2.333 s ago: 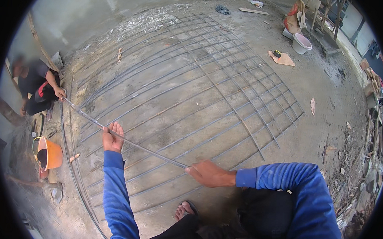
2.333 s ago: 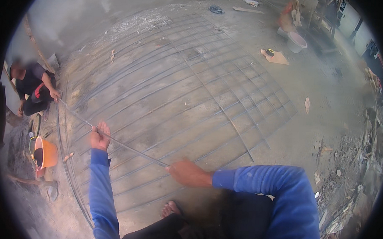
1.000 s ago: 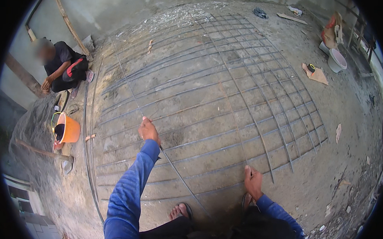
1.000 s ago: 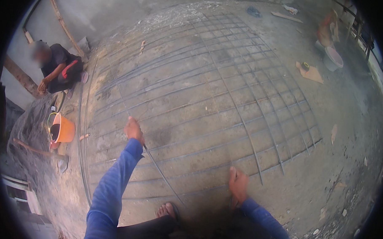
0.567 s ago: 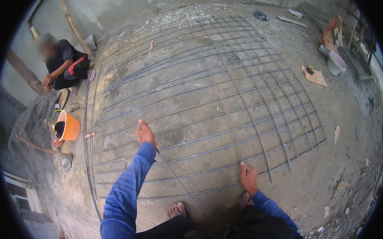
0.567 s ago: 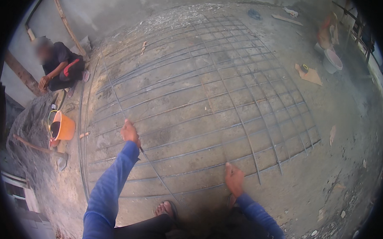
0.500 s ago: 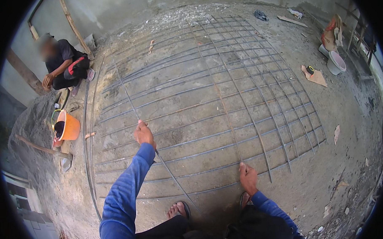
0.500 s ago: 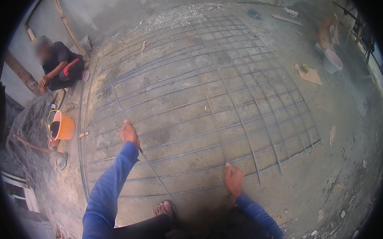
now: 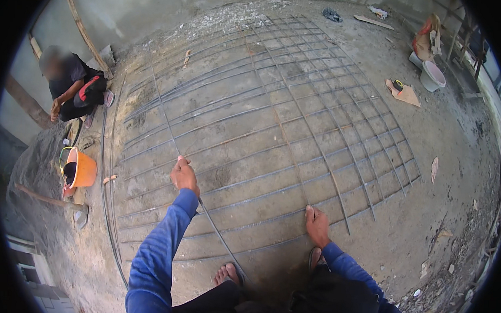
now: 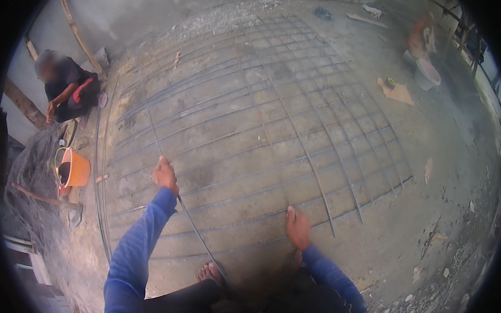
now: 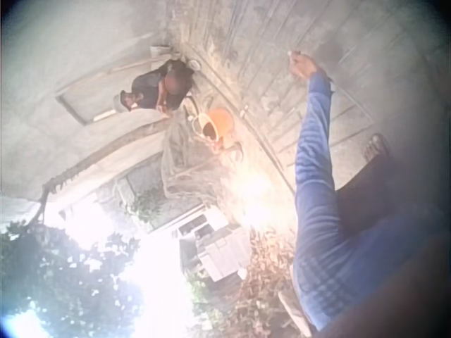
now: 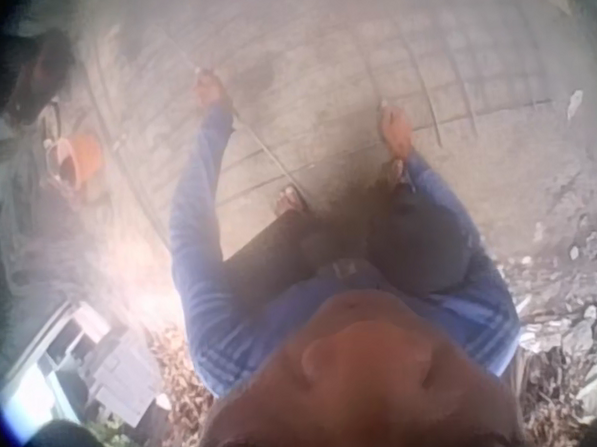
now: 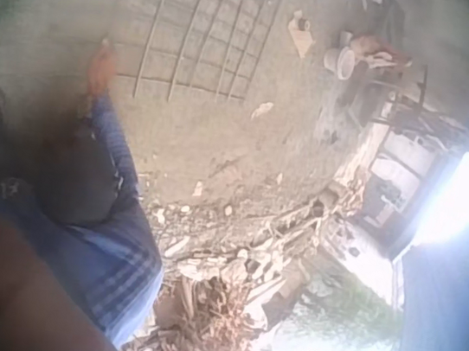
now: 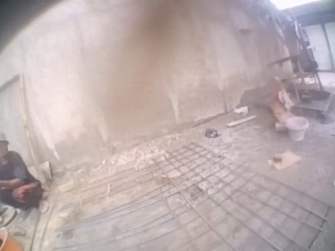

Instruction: The person lays metal rebar rods onto a concrete floor in a grid pattern. They position the rods parallel to each other and then add perpendicular rods to form a mesh structure.

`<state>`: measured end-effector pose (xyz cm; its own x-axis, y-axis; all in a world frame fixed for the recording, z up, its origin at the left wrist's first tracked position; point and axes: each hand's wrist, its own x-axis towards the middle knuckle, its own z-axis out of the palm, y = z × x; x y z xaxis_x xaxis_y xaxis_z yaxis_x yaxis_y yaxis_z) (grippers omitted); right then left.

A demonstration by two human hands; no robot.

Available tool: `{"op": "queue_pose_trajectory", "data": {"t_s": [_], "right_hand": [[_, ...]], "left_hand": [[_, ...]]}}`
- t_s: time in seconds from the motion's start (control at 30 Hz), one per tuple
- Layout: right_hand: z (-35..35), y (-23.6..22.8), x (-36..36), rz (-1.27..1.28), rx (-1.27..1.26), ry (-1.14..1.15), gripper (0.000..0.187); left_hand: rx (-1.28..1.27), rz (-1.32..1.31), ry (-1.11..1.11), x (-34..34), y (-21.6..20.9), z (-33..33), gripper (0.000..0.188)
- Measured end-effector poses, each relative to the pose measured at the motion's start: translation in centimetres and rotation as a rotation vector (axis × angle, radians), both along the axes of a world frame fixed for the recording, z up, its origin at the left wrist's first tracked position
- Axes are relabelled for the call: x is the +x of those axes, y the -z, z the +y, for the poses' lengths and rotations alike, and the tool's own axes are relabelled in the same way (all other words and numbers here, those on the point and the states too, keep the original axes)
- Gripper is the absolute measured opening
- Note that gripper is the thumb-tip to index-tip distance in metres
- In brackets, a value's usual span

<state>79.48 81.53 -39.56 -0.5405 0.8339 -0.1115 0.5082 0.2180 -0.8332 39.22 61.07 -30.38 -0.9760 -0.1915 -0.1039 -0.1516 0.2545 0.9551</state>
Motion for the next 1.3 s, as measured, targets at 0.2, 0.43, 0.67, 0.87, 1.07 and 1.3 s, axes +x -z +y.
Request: {"op": "queue_pose_trajectory", "data": {"t_s": [0.2, 0.43, 0.67, 0.87, 1.07, 1.3], "right_hand": [[1.0, 0.3, -0.2, -0.191, 0.243, -0.092, 0.032], [1.0, -0.9, -0.1, -0.191, 0.253, -0.081, 0.032], [5.3, 1.9, 1.0, -0.153, -0.149, -0.304, 0.042], [8.6, 0.6, 0.9, -0.207, -0.39, -0.47, 0.042], [8.8, 0.4, 1.0, -0.176, -0.309, -0.53, 0.041], [11.8, -0.7, 1.9, -0.181, -0.254, -0.542, 0.039]], "left_hand": [[-0.009, -0.043, 0.033, 0.7, -0.3, 1.3, 0.052], [-0.096, 0.083, 0.042, 1.0, 0.2, 2.8, 0.048], [0.049, -0.105, 0.11, 0.6, -0.5, 0.9, 0.042], [0.052, -0.087, 0.114, 1.0, -0.6, 2.4, 0.046], [0.059, -0.111, 0.135, 1.0, 0.0, 3.4, 0.042], [0.028, -0.16, 0.213, 0.8, 1.0, 4.2, 0.047]]}}
